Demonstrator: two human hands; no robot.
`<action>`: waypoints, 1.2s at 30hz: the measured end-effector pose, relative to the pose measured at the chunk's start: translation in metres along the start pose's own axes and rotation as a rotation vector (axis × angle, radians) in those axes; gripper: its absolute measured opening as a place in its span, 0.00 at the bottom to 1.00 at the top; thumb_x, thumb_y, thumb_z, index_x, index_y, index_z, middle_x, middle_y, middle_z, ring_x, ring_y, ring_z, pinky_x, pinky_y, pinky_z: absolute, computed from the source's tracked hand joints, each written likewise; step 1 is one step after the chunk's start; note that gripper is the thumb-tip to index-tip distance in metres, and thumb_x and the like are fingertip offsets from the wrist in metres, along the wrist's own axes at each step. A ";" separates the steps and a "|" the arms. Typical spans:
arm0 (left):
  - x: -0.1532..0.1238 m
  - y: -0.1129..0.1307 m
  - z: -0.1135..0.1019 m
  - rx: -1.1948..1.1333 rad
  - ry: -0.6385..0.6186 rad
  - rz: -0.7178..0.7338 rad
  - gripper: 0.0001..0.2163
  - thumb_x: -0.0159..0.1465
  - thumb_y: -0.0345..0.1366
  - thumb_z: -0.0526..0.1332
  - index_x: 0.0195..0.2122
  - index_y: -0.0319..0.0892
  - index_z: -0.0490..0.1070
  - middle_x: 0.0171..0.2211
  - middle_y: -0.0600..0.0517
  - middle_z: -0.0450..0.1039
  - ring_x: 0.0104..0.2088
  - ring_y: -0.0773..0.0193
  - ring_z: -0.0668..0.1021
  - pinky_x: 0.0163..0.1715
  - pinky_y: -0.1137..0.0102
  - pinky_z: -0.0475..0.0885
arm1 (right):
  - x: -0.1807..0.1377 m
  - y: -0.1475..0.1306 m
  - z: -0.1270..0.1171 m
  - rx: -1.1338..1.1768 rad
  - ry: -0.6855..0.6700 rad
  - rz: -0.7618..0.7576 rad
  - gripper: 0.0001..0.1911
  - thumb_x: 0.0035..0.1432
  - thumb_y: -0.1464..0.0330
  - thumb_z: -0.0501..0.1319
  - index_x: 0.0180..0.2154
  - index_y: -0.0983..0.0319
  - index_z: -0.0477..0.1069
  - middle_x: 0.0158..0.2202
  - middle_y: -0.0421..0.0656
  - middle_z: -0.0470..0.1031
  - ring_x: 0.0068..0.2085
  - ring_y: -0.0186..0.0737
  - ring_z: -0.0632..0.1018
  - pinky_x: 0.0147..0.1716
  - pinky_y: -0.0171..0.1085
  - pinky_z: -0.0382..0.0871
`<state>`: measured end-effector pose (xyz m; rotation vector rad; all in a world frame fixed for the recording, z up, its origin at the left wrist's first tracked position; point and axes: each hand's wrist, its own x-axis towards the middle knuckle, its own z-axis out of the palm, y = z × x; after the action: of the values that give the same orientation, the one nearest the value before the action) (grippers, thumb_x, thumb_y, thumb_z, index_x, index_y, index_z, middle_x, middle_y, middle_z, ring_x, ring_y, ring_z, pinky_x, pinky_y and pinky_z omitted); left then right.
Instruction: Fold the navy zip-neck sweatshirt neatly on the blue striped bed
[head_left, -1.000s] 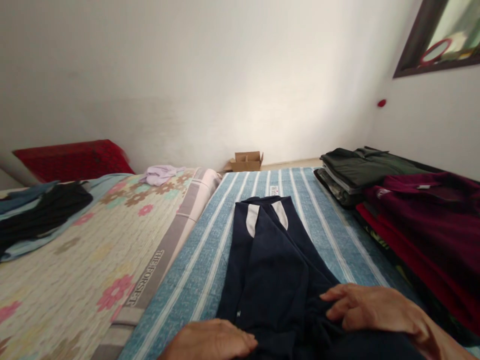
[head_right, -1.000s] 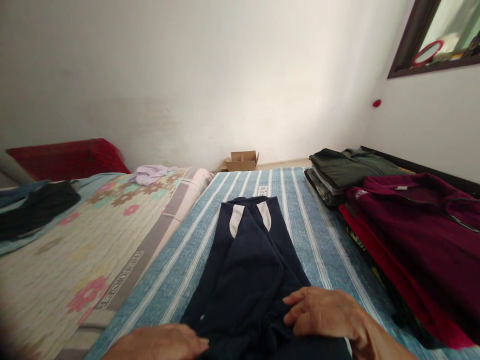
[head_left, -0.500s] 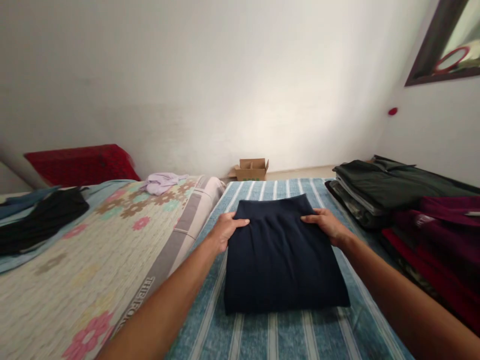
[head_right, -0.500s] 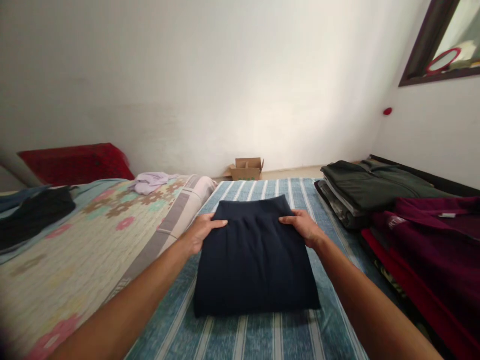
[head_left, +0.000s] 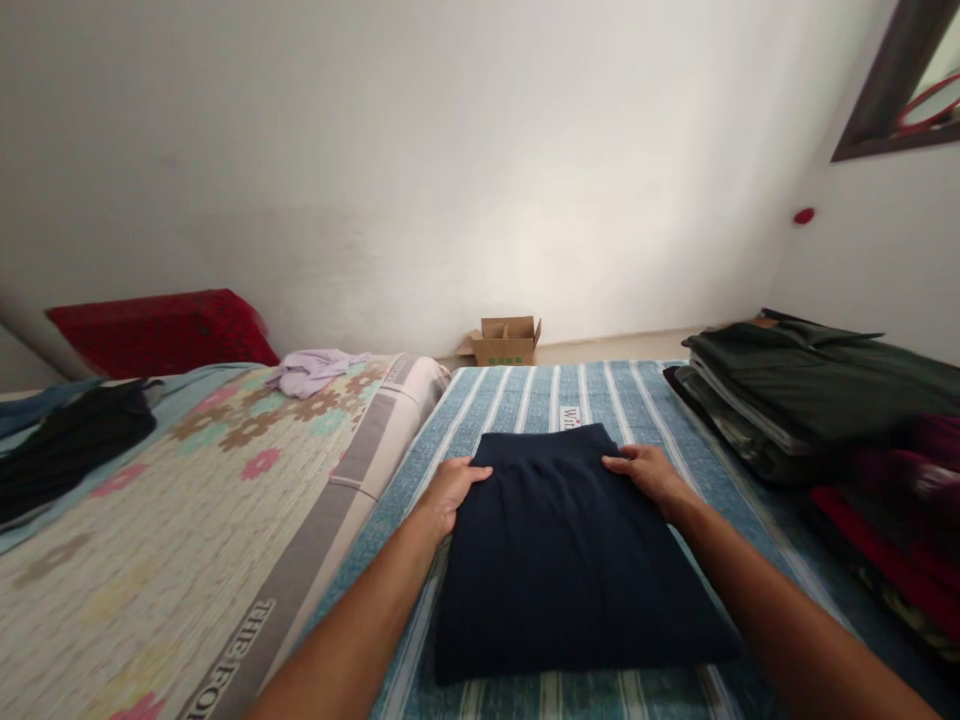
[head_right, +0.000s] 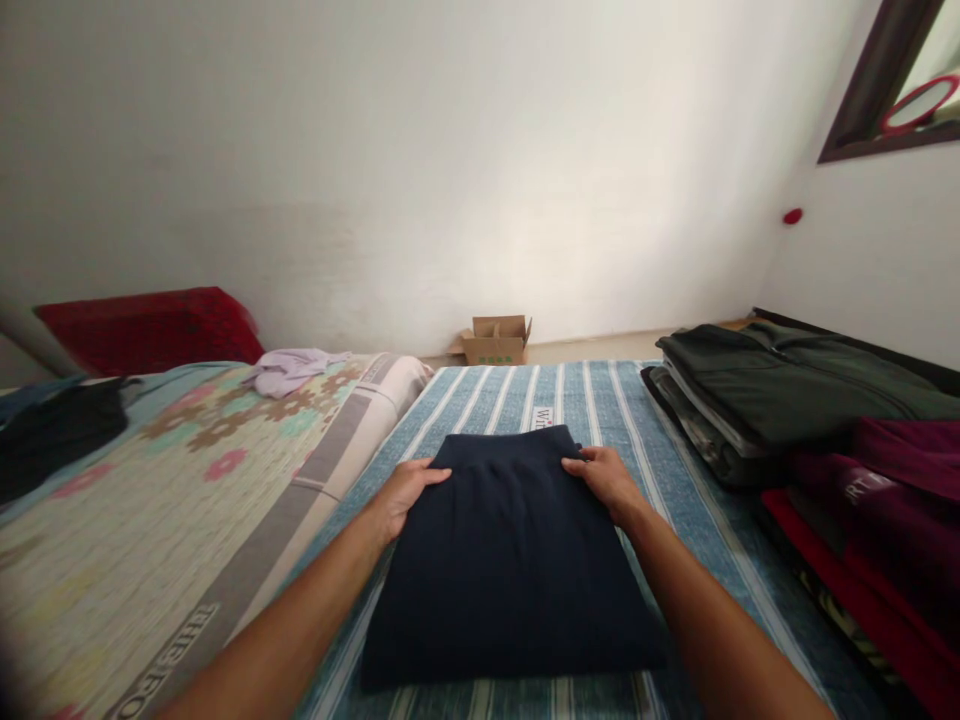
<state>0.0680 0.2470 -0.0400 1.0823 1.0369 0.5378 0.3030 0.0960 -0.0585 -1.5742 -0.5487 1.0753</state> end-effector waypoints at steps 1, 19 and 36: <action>0.003 -0.002 0.000 0.024 0.026 -0.013 0.10 0.44 0.27 0.67 0.30 0.37 0.72 0.20 0.49 0.76 0.21 0.58 0.78 0.23 0.67 0.74 | 0.003 0.002 0.001 -0.019 0.020 0.006 0.05 0.50 0.69 0.64 0.30 0.64 0.71 0.22 0.42 0.76 0.23 0.40 0.77 0.22 0.34 0.71; 0.021 -0.010 -0.004 0.497 0.278 0.252 0.10 0.46 0.35 0.67 0.15 0.41 0.66 0.13 0.57 0.65 0.21 0.64 0.72 0.21 0.74 0.61 | 0.021 0.018 -0.001 -0.215 0.106 -0.046 0.05 0.50 0.68 0.64 0.26 0.64 0.72 0.20 0.41 0.74 0.22 0.36 0.74 0.19 0.31 0.65; -0.065 -0.003 0.093 1.397 -0.157 0.624 0.30 0.63 0.51 0.51 0.59 0.34 0.58 0.65 0.34 0.46 0.65 0.42 0.47 0.59 0.46 0.45 | 0.017 0.017 -0.001 -0.470 0.153 -0.195 0.13 0.55 0.64 0.60 0.35 0.68 0.74 0.30 0.46 0.78 0.31 0.40 0.79 0.26 0.32 0.68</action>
<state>0.1210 0.1517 -0.0068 2.6829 0.8575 0.1207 0.3091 0.1042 -0.0806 -1.9420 -0.8751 0.6995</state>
